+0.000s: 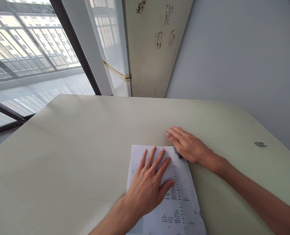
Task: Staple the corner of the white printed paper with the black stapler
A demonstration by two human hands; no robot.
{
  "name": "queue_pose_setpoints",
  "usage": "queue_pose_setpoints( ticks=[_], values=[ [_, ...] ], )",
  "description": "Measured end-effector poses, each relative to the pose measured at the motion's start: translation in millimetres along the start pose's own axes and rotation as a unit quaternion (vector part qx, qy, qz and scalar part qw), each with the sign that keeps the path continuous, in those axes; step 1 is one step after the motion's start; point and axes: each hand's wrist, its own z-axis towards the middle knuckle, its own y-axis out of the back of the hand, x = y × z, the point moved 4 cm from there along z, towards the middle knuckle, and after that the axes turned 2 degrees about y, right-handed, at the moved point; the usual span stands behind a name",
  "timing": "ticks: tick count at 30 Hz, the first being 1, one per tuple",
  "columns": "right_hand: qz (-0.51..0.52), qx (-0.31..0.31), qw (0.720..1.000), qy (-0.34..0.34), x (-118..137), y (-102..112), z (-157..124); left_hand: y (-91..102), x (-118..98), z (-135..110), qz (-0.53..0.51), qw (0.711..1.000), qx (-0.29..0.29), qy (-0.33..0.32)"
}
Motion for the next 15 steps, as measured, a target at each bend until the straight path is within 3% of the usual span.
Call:
queue_pose_setpoints(
  ticks=[15],
  values=[
    [-0.051,-0.004,0.999,0.012,3.0,-7.2,3.7,0.2,0.1,-0.9,-0.001,1.0,-0.016,0.0]
  ],
)
